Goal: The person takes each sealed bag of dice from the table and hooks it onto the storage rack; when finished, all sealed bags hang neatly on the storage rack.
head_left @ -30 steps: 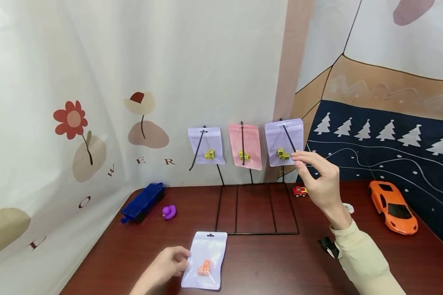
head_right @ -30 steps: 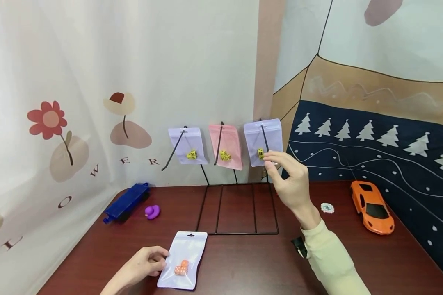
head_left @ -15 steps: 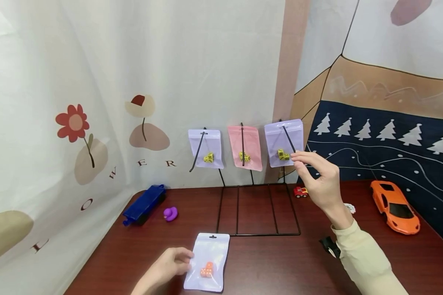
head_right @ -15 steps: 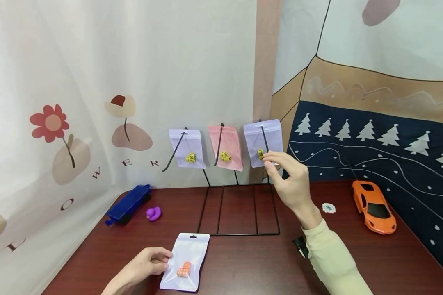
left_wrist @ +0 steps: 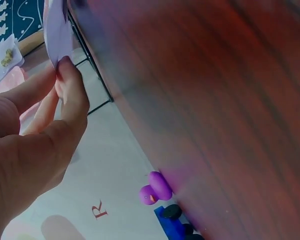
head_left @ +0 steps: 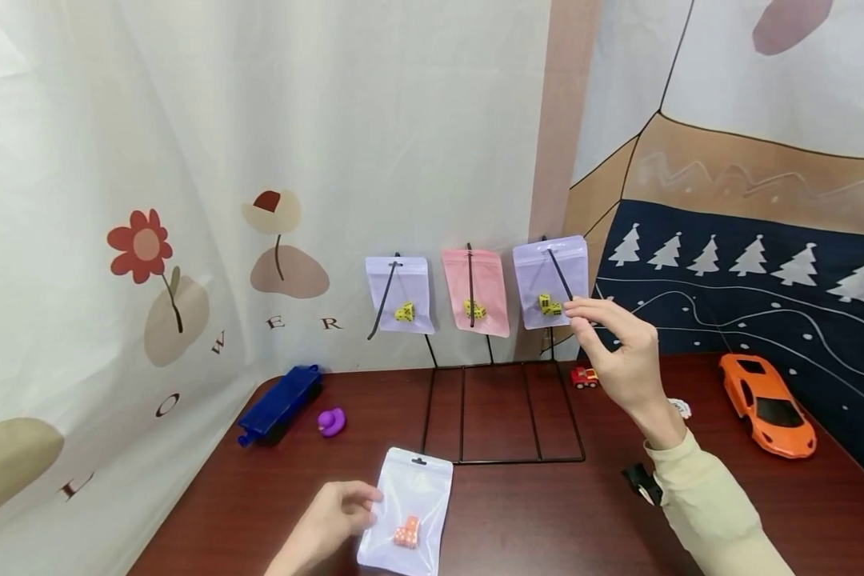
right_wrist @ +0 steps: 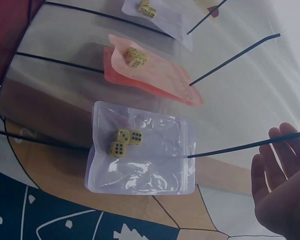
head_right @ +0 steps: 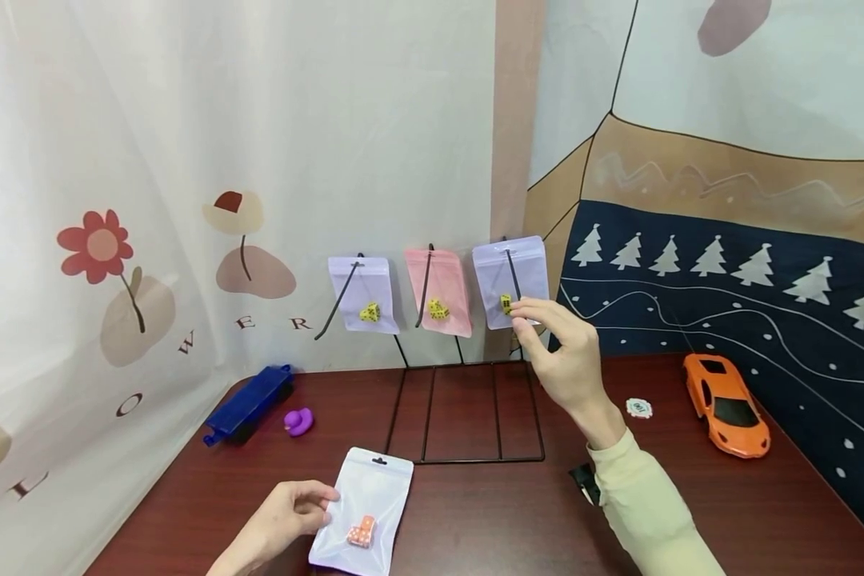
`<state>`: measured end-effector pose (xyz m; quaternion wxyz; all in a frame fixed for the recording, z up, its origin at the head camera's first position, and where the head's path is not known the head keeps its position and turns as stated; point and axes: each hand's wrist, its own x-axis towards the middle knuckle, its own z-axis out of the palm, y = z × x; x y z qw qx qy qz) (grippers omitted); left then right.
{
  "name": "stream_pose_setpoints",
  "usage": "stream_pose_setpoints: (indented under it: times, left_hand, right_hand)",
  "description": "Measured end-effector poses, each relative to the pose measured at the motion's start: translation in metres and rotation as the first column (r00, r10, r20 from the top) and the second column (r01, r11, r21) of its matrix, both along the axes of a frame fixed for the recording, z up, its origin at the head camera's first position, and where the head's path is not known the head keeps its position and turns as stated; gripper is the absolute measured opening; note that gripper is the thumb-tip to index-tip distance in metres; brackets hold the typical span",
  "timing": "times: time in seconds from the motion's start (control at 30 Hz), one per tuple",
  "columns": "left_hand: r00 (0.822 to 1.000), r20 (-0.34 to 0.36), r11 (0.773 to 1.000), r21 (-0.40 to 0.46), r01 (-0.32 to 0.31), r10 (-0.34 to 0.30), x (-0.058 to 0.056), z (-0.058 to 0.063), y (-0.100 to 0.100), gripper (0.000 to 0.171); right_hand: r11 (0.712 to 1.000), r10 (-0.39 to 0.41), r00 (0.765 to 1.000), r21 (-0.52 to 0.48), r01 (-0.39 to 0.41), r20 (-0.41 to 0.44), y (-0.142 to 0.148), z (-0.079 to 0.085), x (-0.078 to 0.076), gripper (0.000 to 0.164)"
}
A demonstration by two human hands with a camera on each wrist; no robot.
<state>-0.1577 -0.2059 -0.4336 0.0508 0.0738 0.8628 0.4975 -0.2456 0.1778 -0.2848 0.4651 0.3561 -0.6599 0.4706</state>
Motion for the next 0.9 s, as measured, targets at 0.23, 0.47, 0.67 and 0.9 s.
stream_pose_setpoints:
  times: [0.23,0.47,0.67,0.9]
  left_hand:
    - [0.988,-0.139,0.997,-0.033,-0.064,0.059,0.0,0.007,0.008,0.02]
    - [0.953,-0.238,0.982,0.006,-0.19,0.186,0.002,0.012,0.014,0.02]
    - [0.928,-0.299,0.974,0.107,-0.199,0.222,0.003,0.016,0.018,0.022]
    - [0.903,-0.38,0.974,0.174,-0.142,0.199,0.004,0.027,0.02,0.023]
  right_hand:
    - [1.0,-0.011,1.0,0.005,0.011,0.002,0.0,0.0,0.001,0.017]
    - [1.0,-0.003,1.0,0.006,0.003,0.0,-0.001,-0.001,0.001,0.015]
    - [1.0,-0.004,1.0,0.0,0.004,-0.009,-0.001,-0.001,0.0,0.014]
    - [1.0,-0.002,1.0,0.003,0.002,-0.011,-0.001,-0.001,-0.001,0.015]
